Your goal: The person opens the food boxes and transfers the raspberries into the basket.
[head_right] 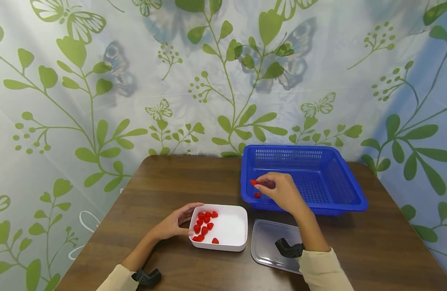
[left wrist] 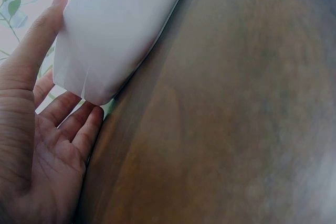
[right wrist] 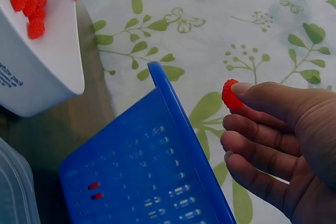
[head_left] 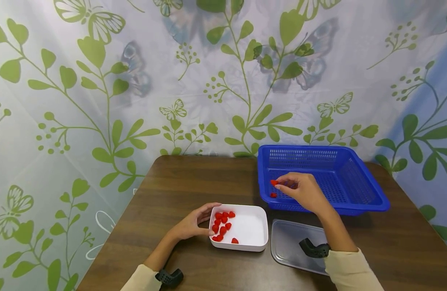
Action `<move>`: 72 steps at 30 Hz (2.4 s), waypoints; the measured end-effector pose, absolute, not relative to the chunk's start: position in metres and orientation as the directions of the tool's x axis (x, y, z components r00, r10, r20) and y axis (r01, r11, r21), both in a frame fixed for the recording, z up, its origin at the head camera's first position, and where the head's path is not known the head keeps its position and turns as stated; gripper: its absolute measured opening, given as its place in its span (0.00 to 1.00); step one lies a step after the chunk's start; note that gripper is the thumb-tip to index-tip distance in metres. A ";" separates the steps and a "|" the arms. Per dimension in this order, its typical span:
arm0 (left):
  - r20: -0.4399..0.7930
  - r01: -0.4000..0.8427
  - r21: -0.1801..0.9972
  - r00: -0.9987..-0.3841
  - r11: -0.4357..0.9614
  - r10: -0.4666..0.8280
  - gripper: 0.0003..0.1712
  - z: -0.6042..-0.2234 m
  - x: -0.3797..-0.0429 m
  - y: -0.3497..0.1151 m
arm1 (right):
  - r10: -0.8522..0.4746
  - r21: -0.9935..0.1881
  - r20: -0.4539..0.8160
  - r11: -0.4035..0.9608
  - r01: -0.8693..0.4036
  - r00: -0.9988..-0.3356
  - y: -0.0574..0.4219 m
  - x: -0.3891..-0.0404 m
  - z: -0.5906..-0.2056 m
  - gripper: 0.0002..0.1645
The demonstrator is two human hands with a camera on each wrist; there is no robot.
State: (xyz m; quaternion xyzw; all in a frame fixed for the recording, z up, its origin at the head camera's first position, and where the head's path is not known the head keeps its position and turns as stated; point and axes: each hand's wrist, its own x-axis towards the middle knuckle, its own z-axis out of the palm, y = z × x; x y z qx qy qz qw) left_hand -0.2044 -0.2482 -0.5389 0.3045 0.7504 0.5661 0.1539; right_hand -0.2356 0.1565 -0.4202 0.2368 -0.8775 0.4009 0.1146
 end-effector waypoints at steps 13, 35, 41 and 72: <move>0.105 0.267 0.947 -0.780 0.177 0.617 0.47 -0.538 -0.203 -0.247 | -0.384 -0.593 0.316 0.634 -0.497 -0.867 0.191 -0.250 -0.419 0.09; 0.114 0.291 0.940 -0.761 0.179 0.638 0.47 -0.541 -0.206 -0.251 | -0.573 -0.496 0.005 0.710 -0.500 -0.819 0.201 -0.295 -0.435 0.03; 0.112 0.290 0.939 -0.764 0.183 0.636 0.47 -0.541 -0.206 -0.250 | -0.574 -0.497 -0.085 0.732 -0.465 -0.814 0.199 -0.299 -0.438 0.04; 0.105 0.277 0.944 -0.768 0.180 0.632 0.48 -0.538 -0.206 -0.249 | -0.336 -0.569 0.173 0.733 -0.372 -0.926 0.179 -0.242 -0.397 0.12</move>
